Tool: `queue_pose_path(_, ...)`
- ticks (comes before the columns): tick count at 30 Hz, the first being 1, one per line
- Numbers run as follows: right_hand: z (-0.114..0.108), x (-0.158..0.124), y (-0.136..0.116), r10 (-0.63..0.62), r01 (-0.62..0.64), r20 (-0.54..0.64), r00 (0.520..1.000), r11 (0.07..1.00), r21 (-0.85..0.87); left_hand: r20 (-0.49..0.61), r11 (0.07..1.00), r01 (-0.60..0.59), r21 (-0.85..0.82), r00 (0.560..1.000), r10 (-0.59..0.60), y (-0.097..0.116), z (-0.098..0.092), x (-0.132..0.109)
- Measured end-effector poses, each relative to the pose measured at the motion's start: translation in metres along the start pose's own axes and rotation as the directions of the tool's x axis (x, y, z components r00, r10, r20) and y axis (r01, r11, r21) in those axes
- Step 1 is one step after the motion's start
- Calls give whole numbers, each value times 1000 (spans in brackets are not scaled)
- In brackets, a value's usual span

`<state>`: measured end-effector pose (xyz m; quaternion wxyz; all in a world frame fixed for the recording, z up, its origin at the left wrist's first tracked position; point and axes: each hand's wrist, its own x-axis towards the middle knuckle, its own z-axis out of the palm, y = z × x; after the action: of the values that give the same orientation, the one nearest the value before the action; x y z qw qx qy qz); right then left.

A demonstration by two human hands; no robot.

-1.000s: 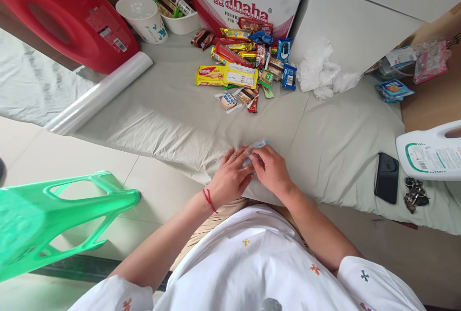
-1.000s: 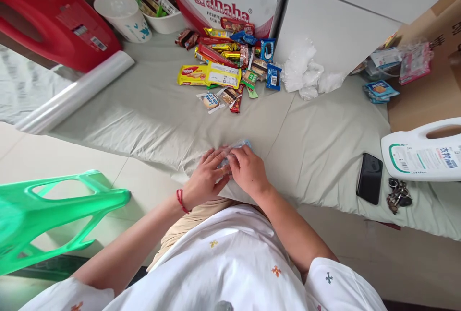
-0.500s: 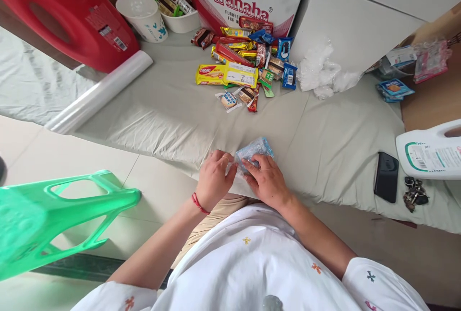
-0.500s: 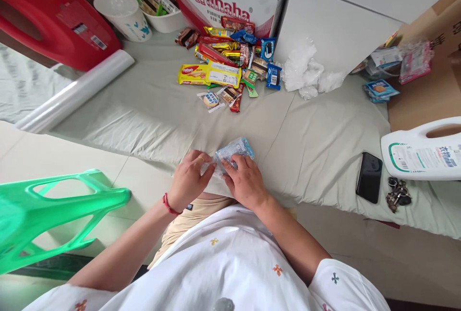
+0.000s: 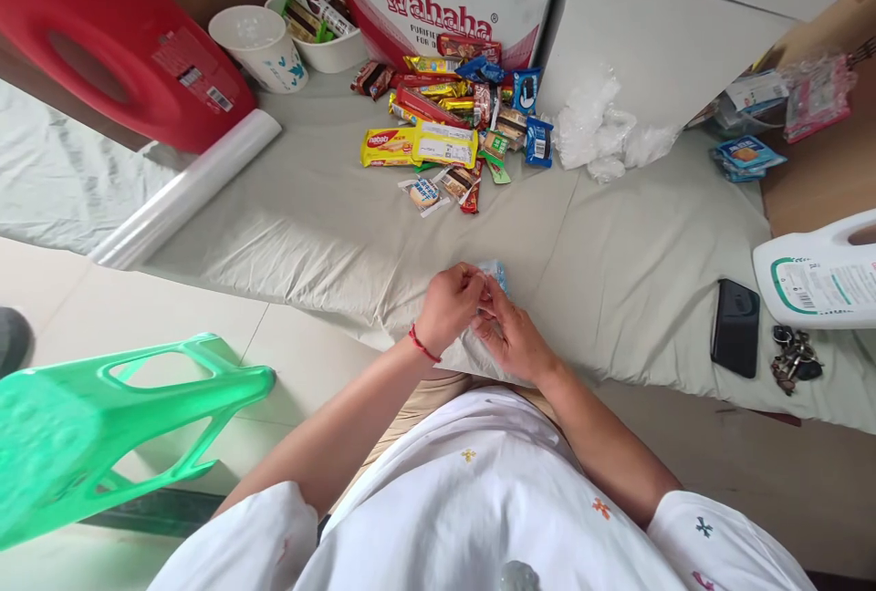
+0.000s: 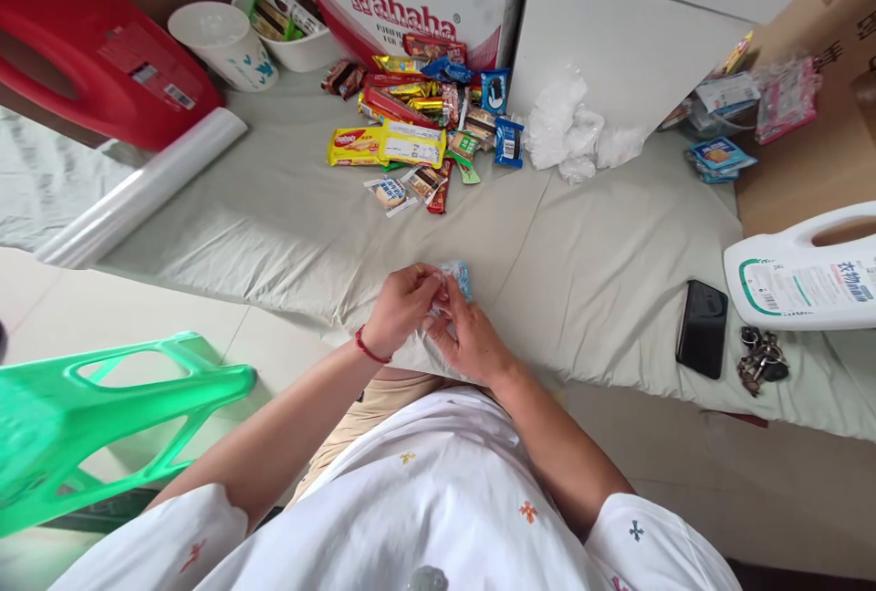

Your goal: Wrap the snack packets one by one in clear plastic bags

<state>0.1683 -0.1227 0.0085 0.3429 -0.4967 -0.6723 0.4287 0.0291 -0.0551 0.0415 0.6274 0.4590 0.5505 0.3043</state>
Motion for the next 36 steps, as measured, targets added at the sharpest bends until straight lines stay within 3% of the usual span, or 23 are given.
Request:
queue_pose_path(4, 3, 0, 4, 87, -72, -111, 990, 989, 129, -11, 967, -82, 241, 996, 88, -8, 2, 9)
queue_pose_path(9, -10, -5, 9, 260, -171, -214, 942, 917, 360, 17, 737, -263, 623, 946, 323, -19, -2, 6)
queue_pose_path(12, -27, -7, 8, 289, -213, -365, 885, 948, 234, 80, 560, -295, 774, 923, 375, -24, 2, 1)
queue_pose_path(14, -37, -2, 7, 184, -183, -448, 875, 982, 45, 106, 453, -281, 846, 921, 374, -26, 6, -2)
queue_pose_path(16, -43, 10, 7, 24, -104, -440, 898, 982, -158, 112, 397, -267, 878, 922, 371, -27, 10, -3)
queue_pose_path(19, -44, 34, 14, -135, 24, -286, 949, 933, -359, 104, 409, -288, 866, 903, 416, -35, 10, -2)
queue_pose_path(22, -41, 53, 24, -148, 79, -139, 979, 906, -415, 105, 485, -416, 769, 831, 547, -52, 2, -5)
queue_pose_path(24, -39, 57, 27, -125, 62, -133, 983, 914, -401, 85, 492, -494, 717, 763, 641, -63, -4, -11)
queue_pose_path(26, -37, 56, 27, -96, 27, -175, 980, 933, -359, 95, 411, -520, 749, 698, 710, -71, -9, -20)
queue_pose_path(28, -36, 53, 26, -68, 0, -216, 974, 953, -302, 163, 269, -504, 821, 659, 735, -73, -9, -28)
queue_pose_path(31, -35, 51, 25, -37, -25, -247, 968, 970, -241, 299, 115, -494, 862, 678, 672, -69, -5, -31)
queue_pose_path(36, -46, 59, 29, 75, -126, -208, 975, 962, -243, 447, 111, -584, 804, 716, 536, -63, -11, -19)
